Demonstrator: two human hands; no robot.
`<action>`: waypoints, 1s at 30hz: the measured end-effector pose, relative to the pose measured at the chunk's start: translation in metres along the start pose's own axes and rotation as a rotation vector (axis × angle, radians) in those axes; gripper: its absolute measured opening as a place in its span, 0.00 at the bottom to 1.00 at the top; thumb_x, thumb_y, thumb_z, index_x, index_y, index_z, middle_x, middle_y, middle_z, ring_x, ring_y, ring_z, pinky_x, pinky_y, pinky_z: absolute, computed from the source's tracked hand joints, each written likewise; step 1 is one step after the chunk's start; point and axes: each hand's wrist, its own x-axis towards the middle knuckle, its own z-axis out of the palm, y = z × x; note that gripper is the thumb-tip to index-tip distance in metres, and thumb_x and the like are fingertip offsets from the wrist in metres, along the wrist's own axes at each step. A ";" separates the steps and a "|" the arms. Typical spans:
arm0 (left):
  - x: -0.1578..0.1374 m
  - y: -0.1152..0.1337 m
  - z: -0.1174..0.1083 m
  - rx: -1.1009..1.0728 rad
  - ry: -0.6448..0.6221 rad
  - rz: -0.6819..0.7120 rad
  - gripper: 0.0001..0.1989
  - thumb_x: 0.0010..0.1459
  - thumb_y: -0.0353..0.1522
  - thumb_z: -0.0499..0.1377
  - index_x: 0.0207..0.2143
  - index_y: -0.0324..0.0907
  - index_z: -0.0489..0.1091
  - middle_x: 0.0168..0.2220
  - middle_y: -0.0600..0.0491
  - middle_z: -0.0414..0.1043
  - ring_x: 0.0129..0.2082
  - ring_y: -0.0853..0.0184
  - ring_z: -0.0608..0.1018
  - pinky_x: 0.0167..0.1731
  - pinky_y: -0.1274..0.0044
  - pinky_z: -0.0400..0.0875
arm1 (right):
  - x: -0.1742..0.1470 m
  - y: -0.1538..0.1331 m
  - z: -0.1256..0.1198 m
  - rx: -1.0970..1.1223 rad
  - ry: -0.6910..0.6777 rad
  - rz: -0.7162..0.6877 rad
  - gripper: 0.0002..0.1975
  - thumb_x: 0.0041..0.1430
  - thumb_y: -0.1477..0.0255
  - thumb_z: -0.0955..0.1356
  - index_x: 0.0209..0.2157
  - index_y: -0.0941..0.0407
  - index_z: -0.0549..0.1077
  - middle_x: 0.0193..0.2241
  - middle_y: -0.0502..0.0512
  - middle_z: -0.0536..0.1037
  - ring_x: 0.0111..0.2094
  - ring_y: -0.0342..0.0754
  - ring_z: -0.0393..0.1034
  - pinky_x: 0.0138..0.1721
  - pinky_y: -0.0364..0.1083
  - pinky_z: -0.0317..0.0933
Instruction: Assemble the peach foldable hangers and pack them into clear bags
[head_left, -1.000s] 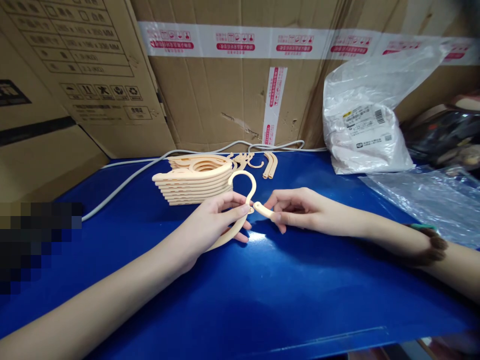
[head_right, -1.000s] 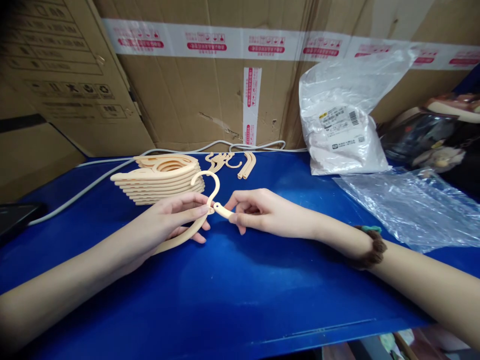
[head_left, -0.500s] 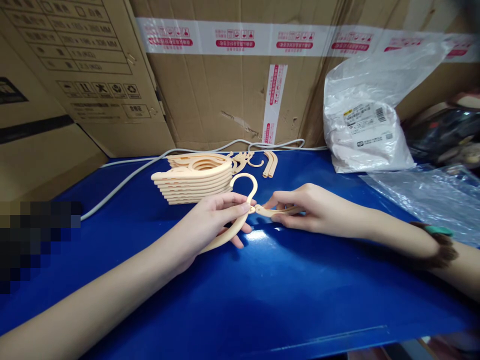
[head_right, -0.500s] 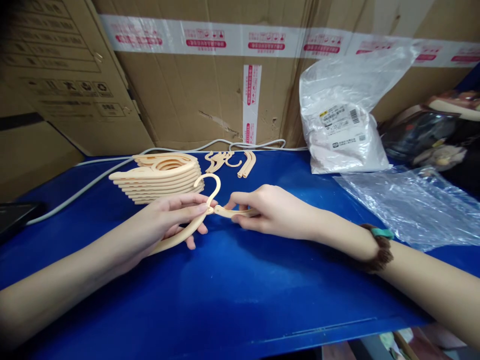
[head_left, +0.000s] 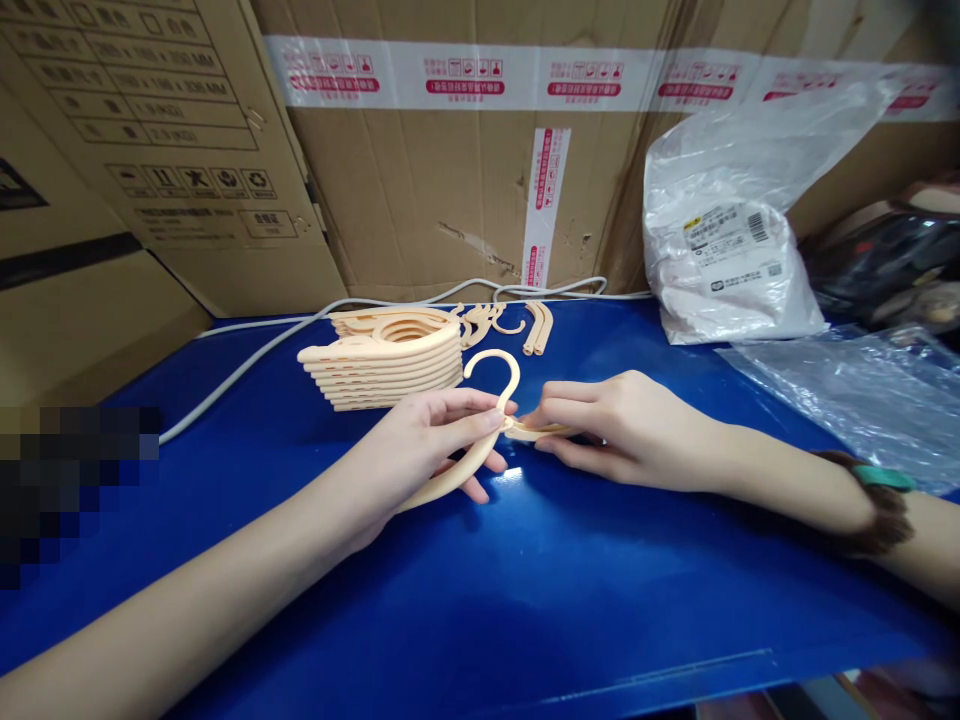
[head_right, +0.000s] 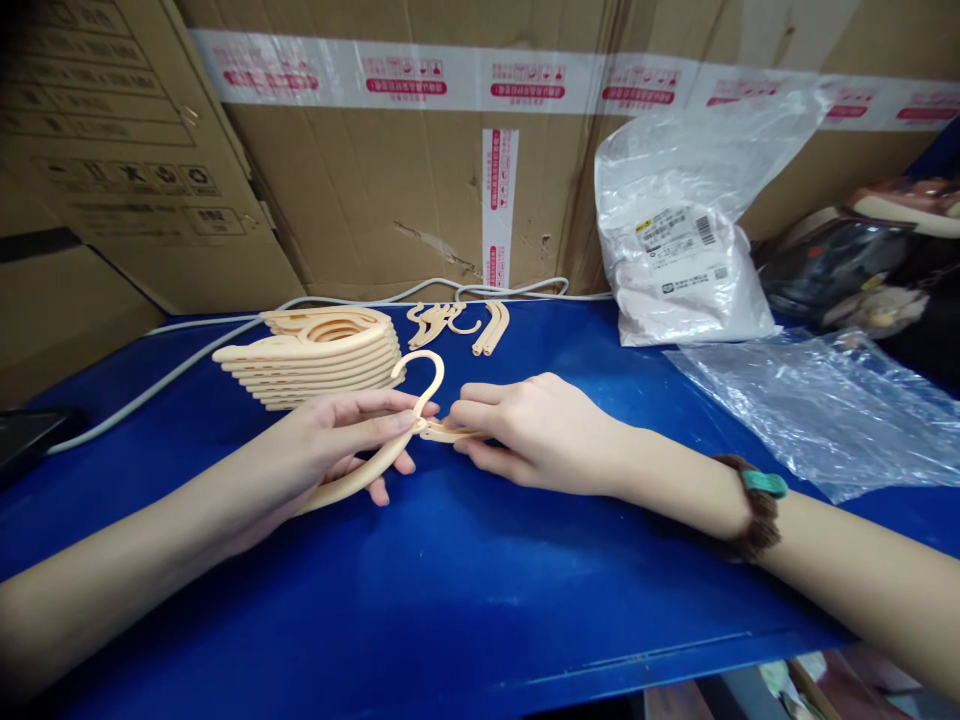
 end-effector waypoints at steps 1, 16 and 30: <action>0.000 0.000 0.000 0.000 -0.001 0.003 0.12 0.60 0.33 0.61 0.45 0.36 0.73 0.23 0.54 0.76 0.18 0.74 0.75 0.20 0.85 0.71 | -0.001 0.000 0.000 -0.016 0.006 -0.001 0.11 0.66 0.71 0.62 0.44 0.58 0.73 0.35 0.52 0.74 0.28 0.43 0.68 0.29 0.42 0.56; 0.002 -0.001 -0.002 -0.054 -0.041 0.029 0.08 0.60 0.32 0.62 0.41 0.38 0.73 0.24 0.55 0.75 0.21 0.72 0.77 0.21 0.85 0.74 | 0.000 0.005 0.003 -0.053 0.166 -0.075 0.11 0.68 0.68 0.62 0.39 0.58 0.74 0.34 0.54 0.76 0.29 0.42 0.72 0.29 0.40 0.59; 0.005 -0.004 -0.006 -0.021 -0.093 -0.005 0.07 0.59 0.33 0.62 0.38 0.39 0.72 0.25 0.53 0.76 0.23 0.72 0.77 0.24 0.83 0.76 | -0.002 0.000 0.004 -0.025 0.114 -0.031 0.10 0.66 0.68 0.64 0.40 0.56 0.76 0.34 0.52 0.78 0.29 0.42 0.73 0.28 0.41 0.57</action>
